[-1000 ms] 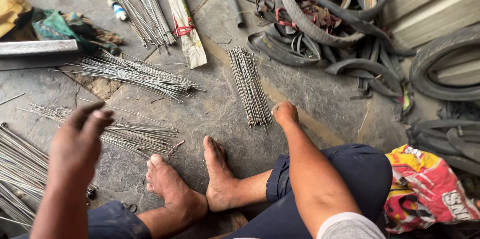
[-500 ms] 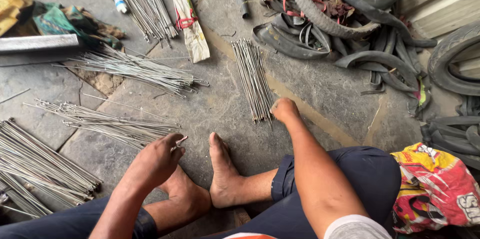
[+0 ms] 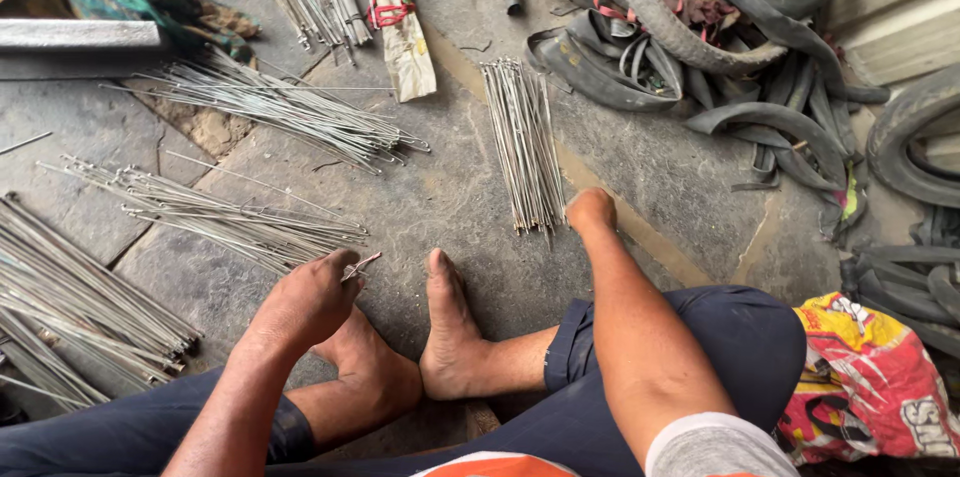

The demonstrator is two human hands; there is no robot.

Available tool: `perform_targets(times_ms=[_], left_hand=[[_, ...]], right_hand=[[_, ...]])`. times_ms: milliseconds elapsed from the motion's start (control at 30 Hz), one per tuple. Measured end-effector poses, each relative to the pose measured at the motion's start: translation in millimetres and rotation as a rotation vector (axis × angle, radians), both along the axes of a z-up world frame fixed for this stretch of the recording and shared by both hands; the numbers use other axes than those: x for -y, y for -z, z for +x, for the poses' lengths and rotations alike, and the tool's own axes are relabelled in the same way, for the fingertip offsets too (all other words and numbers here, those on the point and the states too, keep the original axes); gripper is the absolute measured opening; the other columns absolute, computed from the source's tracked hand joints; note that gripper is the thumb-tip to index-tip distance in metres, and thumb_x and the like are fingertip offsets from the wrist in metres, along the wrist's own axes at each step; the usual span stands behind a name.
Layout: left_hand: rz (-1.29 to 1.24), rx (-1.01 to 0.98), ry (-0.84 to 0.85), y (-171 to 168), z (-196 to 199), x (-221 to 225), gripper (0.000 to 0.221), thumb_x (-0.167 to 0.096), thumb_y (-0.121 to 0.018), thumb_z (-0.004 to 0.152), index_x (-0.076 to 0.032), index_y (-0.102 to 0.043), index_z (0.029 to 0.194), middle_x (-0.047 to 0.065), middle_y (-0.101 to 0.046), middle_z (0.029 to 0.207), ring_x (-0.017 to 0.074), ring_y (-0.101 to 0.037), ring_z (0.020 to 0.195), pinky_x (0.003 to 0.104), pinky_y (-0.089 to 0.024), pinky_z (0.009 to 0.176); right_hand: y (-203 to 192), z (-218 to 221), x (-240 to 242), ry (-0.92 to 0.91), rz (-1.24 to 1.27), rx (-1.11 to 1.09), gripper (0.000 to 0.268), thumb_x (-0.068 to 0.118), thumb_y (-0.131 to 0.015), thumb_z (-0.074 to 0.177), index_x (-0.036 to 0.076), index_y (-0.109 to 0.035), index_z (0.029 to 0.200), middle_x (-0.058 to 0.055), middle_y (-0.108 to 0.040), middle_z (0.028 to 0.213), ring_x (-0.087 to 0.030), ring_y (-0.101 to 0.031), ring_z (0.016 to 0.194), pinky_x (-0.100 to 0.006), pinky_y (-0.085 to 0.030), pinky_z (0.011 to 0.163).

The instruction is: The person sits on the floor and sorts bicycle spokes by picking them up from piles and grouping them together.

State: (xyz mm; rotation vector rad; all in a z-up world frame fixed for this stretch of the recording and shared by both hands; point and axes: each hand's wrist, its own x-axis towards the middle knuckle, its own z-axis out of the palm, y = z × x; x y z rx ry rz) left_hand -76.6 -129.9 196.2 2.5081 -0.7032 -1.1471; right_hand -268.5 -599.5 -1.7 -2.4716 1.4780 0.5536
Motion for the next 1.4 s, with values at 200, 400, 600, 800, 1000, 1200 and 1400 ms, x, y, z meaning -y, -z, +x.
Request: perform_targets(times_ms=[200,400,600,800,1000,1200,1400], left_hand=[[0.057,-0.042,0.012,-7.4,2.3,4.2,0.041,-0.034,-0.062,0.096,-0.019,-0.06,0.135,0.012,-0.071,0.122,0.0314,-0.067,0.116,0.046,-0.054,0.1],[0.045,-0.063,0.007,-10.1,5.9,9.1,0.044,-0.034,-0.061,0.097,-0.02,-0.058,0.138,0.013,-0.071,0.122,0.0318,-0.067,0.116,0.045,-0.054,0.1],[0.077,-0.066,0.014,-11.4,7.5,9.5,0.044,-0.035,-0.06,0.099,-0.02,-0.057,0.14,0.013,-0.071,0.122,0.0309,-0.069,0.116,0.045,-0.055,0.099],[0.038,-0.051,0.013,-9.4,5.6,4.8,0.043,-0.035,-0.06,0.098,-0.02,-0.058,0.137,0.013,-0.071,0.121,0.0316,-0.068,0.115,0.046,-0.055,0.099],[0.066,-0.071,0.011,-8.9,6.1,2.0,0.043,-0.035,-0.06,0.098,-0.021,-0.057,0.139,0.013,-0.072,0.12,0.0313,-0.069,0.115,0.045,-0.055,0.099],[0.054,-0.069,0.019,-7.0,8.2,2.6,0.043,-0.036,-0.06,0.099,-0.02,-0.058,0.139,0.013,-0.072,0.121,0.0313,-0.068,0.117,0.045,-0.055,0.1],[-0.003,-0.056,-0.007,-5.0,10.1,3.2,0.042,-0.034,-0.061,0.097,-0.018,-0.06,0.136,0.013,-0.07,0.123,0.0323,-0.066,0.118,0.046,-0.054,0.1]], right_hand=[[4.2,-1.0,6.2,0.003,0.05,-0.026,0.02,0.028,-0.078,0.083,0.011,-0.082,0.092,-0.016,-0.078,0.097,-0.033,-0.073,0.088,-0.041,-0.057,0.084],[-24.9,19.9,-5.7,0.343,0.393,0.148,0.01,0.012,-0.073,0.088,0.002,-0.075,0.088,-0.007,-0.069,0.072,-0.014,-0.055,0.054,-0.033,-0.046,0.047],[-47.8,31.1,-6.3,0.307,0.47,0.16,0.009,0.005,-0.066,0.092,-0.002,-0.072,0.089,-0.007,-0.065,0.069,-0.012,-0.053,0.052,-0.029,-0.042,0.044],[-45.3,31.0,-11.4,0.307,0.477,0.179,0.009,0.013,-0.071,0.091,0.006,-0.075,0.087,-0.006,-0.068,0.069,-0.014,-0.058,0.053,-0.031,-0.048,0.049],[-23.4,23.7,-9.2,0.188,0.134,-0.09,0.021,0.026,-0.078,0.09,0.008,-0.08,0.08,-0.007,-0.074,0.072,-0.019,-0.068,0.058,-0.035,-0.057,0.062],[-10.6,15.8,-2.5,0.121,0.174,-0.027,0.015,0.023,-0.078,0.086,0.009,-0.082,0.085,-0.01,-0.077,0.078,-0.022,-0.073,0.066,-0.038,-0.061,0.072],[-29.1,30.8,5.3,0.023,0.039,-0.012,0.026,0.032,-0.088,0.08,0.011,-0.081,0.093,-0.012,-0.073,0.101,-0.029,-0.07,0.096,-0.042,-0.052,0.092]])
